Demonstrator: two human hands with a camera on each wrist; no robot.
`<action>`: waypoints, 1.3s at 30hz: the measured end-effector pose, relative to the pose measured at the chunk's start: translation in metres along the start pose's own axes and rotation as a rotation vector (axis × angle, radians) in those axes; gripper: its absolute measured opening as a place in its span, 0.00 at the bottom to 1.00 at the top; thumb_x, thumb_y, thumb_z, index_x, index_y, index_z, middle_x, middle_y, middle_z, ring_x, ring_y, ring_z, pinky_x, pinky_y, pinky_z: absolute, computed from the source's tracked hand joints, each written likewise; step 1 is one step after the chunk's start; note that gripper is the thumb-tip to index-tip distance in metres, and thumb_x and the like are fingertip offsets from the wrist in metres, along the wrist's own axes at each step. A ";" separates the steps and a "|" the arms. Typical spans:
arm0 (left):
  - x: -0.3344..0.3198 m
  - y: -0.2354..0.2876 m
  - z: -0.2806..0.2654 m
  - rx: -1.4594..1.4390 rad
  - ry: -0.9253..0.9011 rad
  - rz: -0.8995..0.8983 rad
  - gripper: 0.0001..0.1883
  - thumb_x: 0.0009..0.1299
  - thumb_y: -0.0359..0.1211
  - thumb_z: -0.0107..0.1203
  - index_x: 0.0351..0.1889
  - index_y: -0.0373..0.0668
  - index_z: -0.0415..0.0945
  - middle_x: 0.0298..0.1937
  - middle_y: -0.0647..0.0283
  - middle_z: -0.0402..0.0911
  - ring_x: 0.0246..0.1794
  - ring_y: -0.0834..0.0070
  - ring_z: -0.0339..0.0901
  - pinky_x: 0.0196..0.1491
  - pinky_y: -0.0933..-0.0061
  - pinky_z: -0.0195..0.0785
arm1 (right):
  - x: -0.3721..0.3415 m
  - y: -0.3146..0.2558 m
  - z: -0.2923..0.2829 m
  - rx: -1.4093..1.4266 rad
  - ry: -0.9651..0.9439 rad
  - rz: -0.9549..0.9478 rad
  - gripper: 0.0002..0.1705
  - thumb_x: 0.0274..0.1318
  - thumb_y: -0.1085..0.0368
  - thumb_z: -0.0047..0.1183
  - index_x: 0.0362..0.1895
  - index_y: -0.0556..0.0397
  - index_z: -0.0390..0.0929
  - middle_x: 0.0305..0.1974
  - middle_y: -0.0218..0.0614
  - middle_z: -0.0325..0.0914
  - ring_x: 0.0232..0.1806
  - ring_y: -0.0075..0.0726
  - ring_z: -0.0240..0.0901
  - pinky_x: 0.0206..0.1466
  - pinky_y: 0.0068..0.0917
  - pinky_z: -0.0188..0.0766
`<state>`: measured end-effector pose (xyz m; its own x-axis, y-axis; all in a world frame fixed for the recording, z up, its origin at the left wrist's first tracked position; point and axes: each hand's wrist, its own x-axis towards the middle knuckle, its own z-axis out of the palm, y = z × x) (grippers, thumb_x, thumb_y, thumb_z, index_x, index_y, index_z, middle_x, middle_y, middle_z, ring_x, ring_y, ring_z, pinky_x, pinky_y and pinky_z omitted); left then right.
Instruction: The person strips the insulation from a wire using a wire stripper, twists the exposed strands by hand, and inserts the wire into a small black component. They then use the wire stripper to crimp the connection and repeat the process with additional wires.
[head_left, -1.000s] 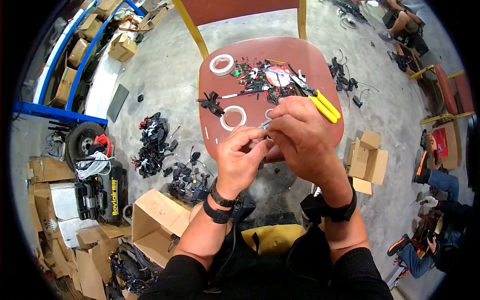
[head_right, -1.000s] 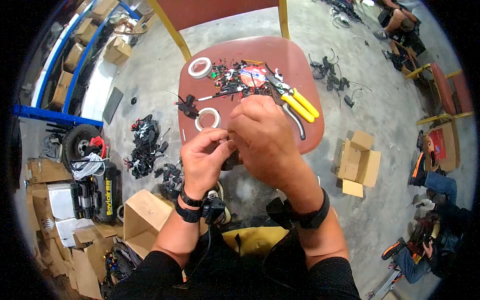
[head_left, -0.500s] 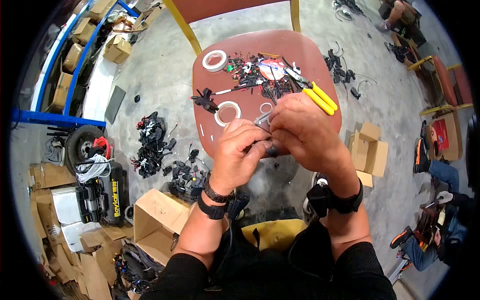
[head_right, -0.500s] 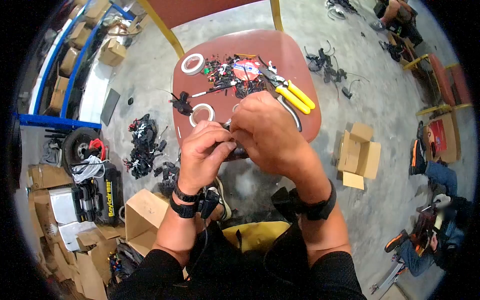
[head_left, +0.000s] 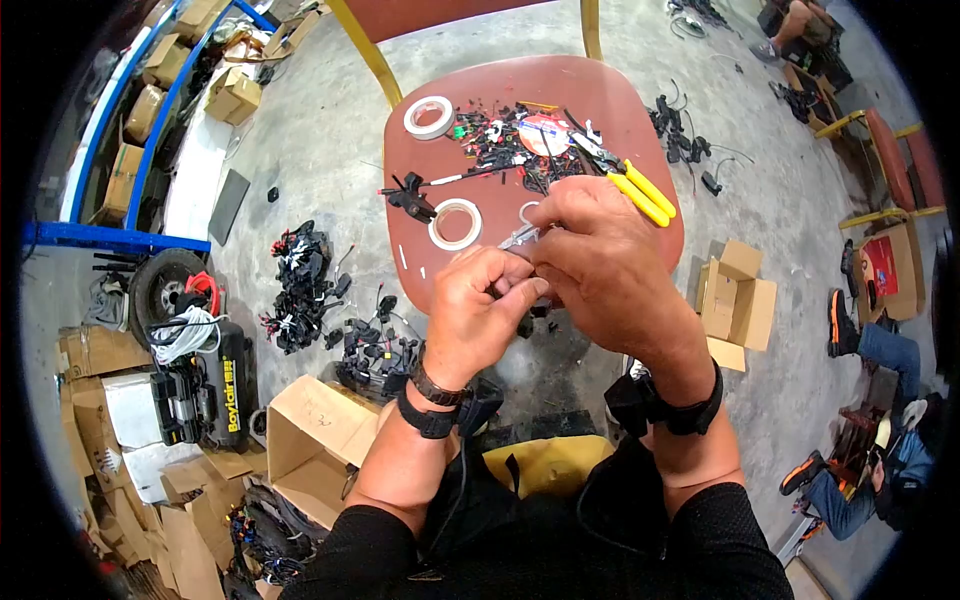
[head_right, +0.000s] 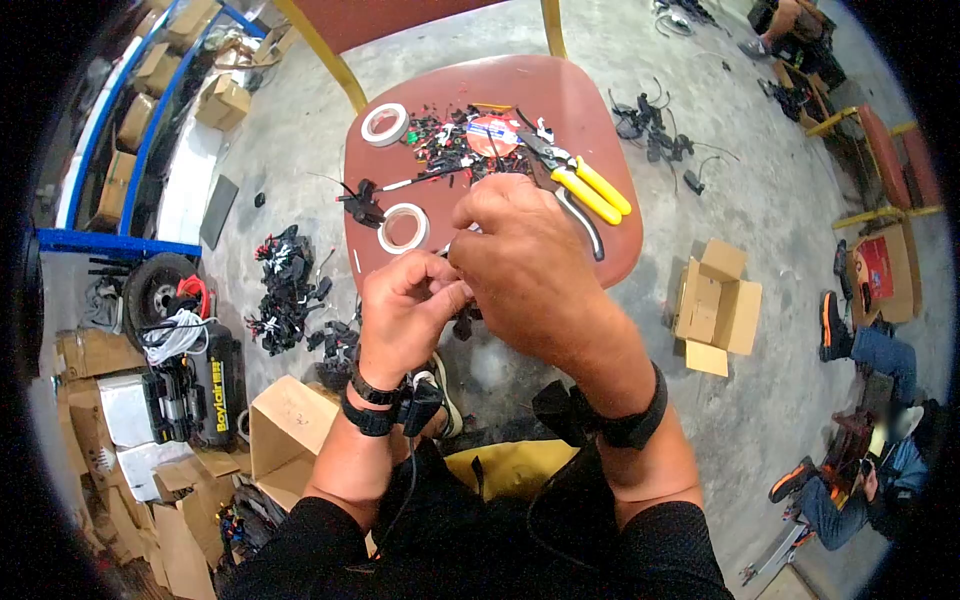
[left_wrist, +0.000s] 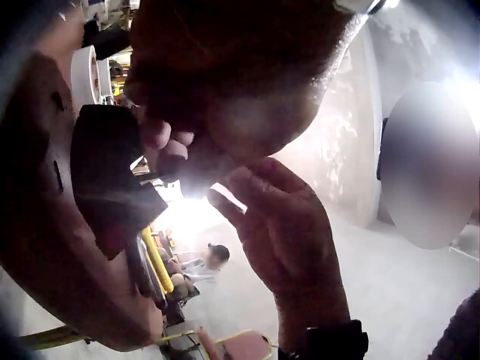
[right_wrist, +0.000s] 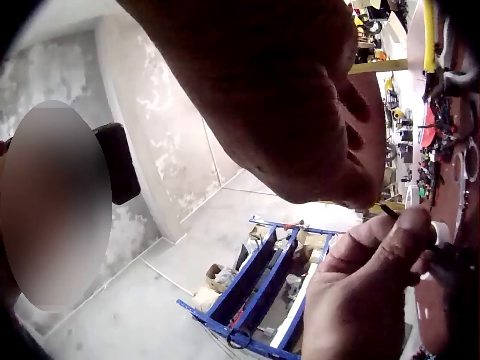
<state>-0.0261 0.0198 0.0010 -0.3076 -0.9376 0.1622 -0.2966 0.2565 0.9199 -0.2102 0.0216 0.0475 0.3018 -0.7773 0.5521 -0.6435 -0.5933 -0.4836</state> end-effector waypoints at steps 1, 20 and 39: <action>-0.001 -0.001 0.001 -0.019 0.004 -0.020 0.07 0.57 0.23 0.68 0.30 0.38 0.80 0.24 0.66 0.76 0.25 0.74 0.71 0.31 0.72 0.64 | 0.000 0.001 0.001 -0.011 0.025 -0.021 0.03 0.41 0.66 0.61 0.25 0.49 0.80 0.41 0.33 0.76 0.51 0.47 0.71 0.50 0.43 0.68; 0.008 0.011 -0.004 0.142 0.053 0.209 0.05 0.56 0.26 0.67 0.31 0.39 0.84 0.29 0.61 0.84 0.34 0.65 0.77 0.43 0.66 0.67 | 0.004 0.002 0.001 -0.018 0.018 -0.023 0.03 0.42 0.70 0.59 0.25 0.50 0.79 0.41 0.34 0.75 0.51 0.49 0.70 0.53 0.43 0.67; 0.006 -0.002 -0.009 -0.535 -0.092 -0.263 0.04 0.66 0.23 0.64 0.35 0.32 0.81 0.37 0.59 0.86 0.33 0.82 0.78 0.36 0.82 0.70 | 0.000 0.021 0.001 0.270 0.078 0.134 0.12 0.48 0.78 0.58 0.39 0.55 0.78 0.38 0.44 0.79 0.41 0.53 0.76 0.47 0.40 0.72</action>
<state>-0.0188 0.0116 0.0029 -0.3695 -0.9233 -0.1044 0.1151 -0.1570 0.9809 -0.2228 0.0090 0.0361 0.1652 -0.8403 0.5164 -0.4610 -0.5287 -0.7128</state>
